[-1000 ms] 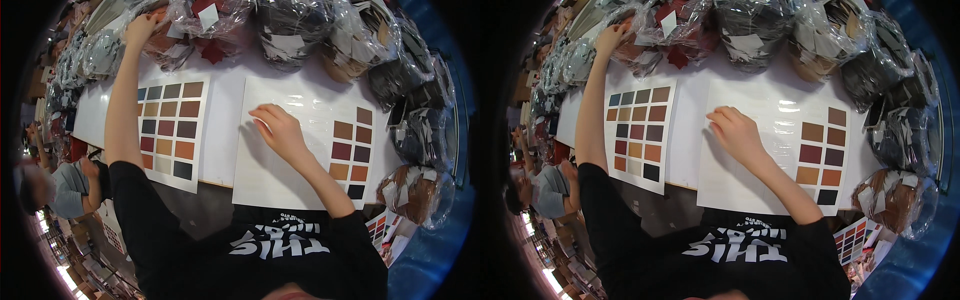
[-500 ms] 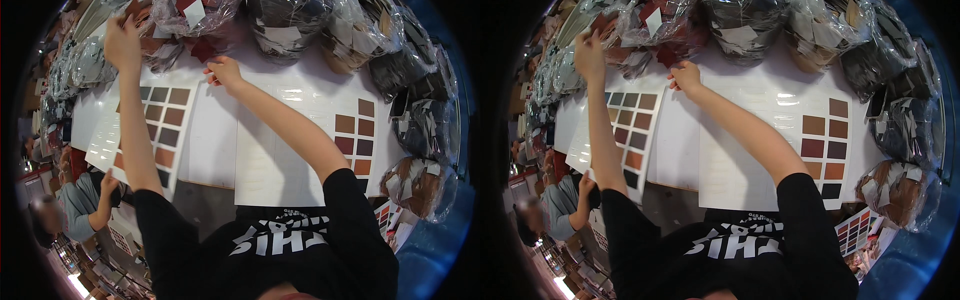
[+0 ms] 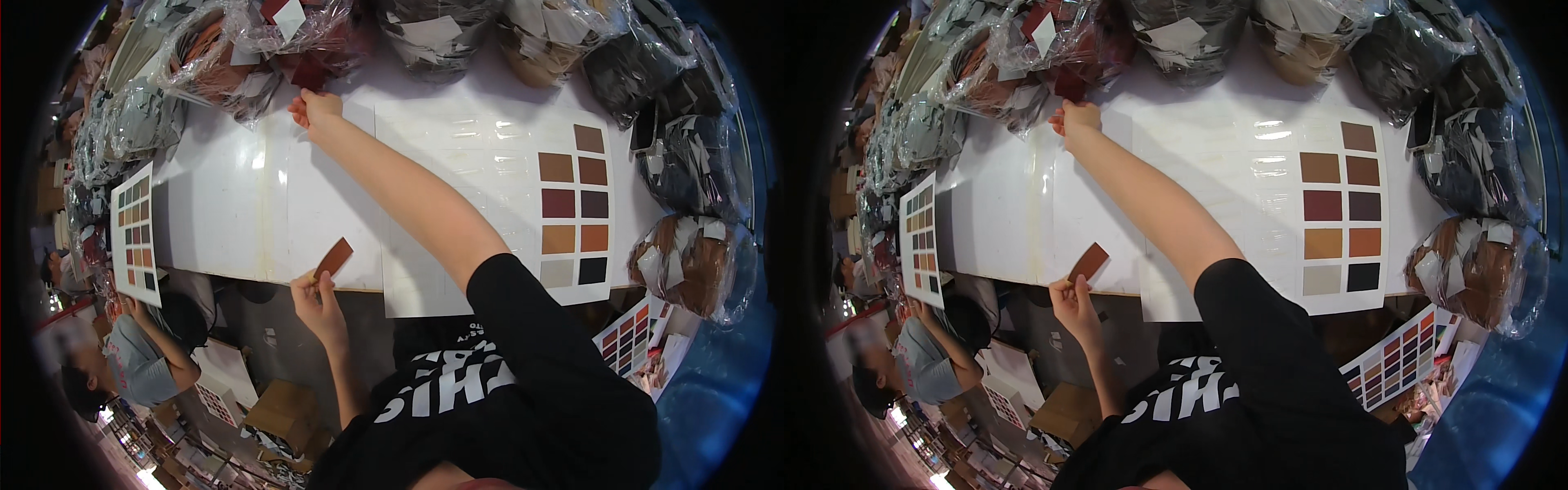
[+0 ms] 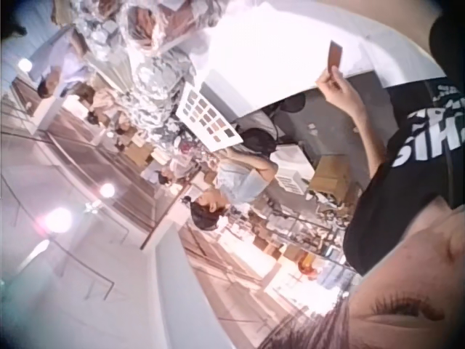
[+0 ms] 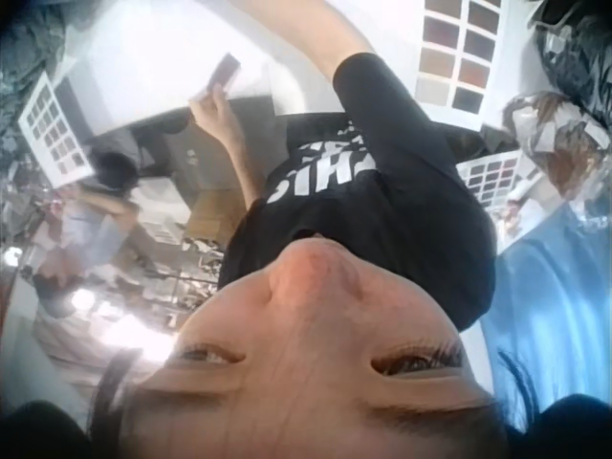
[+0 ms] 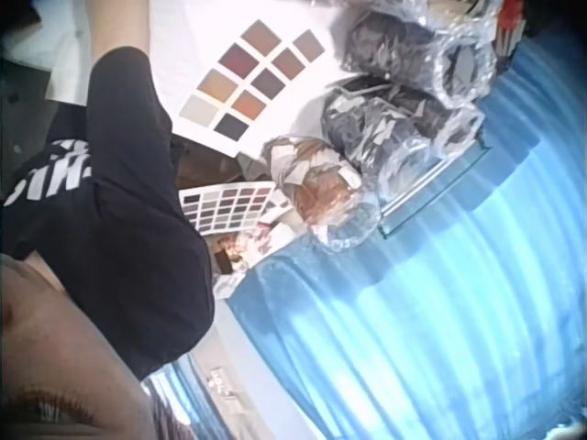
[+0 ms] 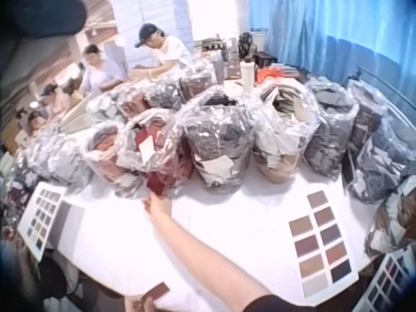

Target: Peeling and sticking various material color samples onto a card to create a swatch book.

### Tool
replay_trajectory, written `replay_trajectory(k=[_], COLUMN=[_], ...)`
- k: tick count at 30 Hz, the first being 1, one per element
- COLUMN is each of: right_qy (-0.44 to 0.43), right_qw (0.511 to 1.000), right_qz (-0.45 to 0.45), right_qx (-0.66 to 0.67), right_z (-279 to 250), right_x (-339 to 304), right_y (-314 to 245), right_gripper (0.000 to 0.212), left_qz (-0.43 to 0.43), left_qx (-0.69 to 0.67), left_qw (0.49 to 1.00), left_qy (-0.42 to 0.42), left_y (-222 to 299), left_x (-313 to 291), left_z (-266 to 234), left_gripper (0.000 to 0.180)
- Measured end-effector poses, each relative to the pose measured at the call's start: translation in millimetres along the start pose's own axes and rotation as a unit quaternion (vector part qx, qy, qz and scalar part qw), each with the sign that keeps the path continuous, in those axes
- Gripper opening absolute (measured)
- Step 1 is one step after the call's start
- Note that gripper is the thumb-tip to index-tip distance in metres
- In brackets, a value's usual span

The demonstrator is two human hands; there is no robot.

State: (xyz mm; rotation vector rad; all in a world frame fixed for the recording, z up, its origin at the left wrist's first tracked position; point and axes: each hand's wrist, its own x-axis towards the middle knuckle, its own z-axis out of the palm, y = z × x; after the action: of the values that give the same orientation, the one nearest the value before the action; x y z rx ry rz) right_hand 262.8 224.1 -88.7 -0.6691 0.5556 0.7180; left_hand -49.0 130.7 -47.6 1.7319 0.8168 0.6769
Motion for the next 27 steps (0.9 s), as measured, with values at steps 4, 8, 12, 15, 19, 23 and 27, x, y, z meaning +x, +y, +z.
replay_trajectory(k=[4,8,12,15,19,23,27], right_qy=[-0.036,-0.041,-0.144,-0.136,-0.06,0.063,0.101], right_qw=[0.999,0.998,0.754,0.646,0.638,0.703,0.837], right_qz=[0.012,-0.01,-0.379,-0.49,-0.46,-0.345,-0.236], right_qx=[-0.001,-0.039,-0.518,-0.569,-0.614,-0.619,-0.483], right_z=[0,-26,-96,-151,-210,-265,-304], right_x=[-7,-37,-108,-168,-251,-297,-308], right_y=[-7,-23,-59,-110,-161,-169,-152], right_gripper=[0.015,0.015,0.014,0.009,0.016,0.006,0.014], left_qz=[-0.003,0.003,0.02,0.02,0.022,0.006,0.154], left_qx=[-0.041,-0.038,-0.047,-0.007,0.006,0.034,0.142], left_qw=[0.999,0.999,0.998,0.998,0.992,0.971,0.914], left_qy=[-0.025,-0.036,-0.034,-0.064,-0.128,-0.237,-0.347], left_y=[6,20,21,23,33,38,58], left_x=[-16,-16,-21,-26,-36,-52,-65], left_z=[10,20,24,31,43,59,85], left_gripper=[0.007,0.007,0.007,0.012,0.012,0.007,0.011])
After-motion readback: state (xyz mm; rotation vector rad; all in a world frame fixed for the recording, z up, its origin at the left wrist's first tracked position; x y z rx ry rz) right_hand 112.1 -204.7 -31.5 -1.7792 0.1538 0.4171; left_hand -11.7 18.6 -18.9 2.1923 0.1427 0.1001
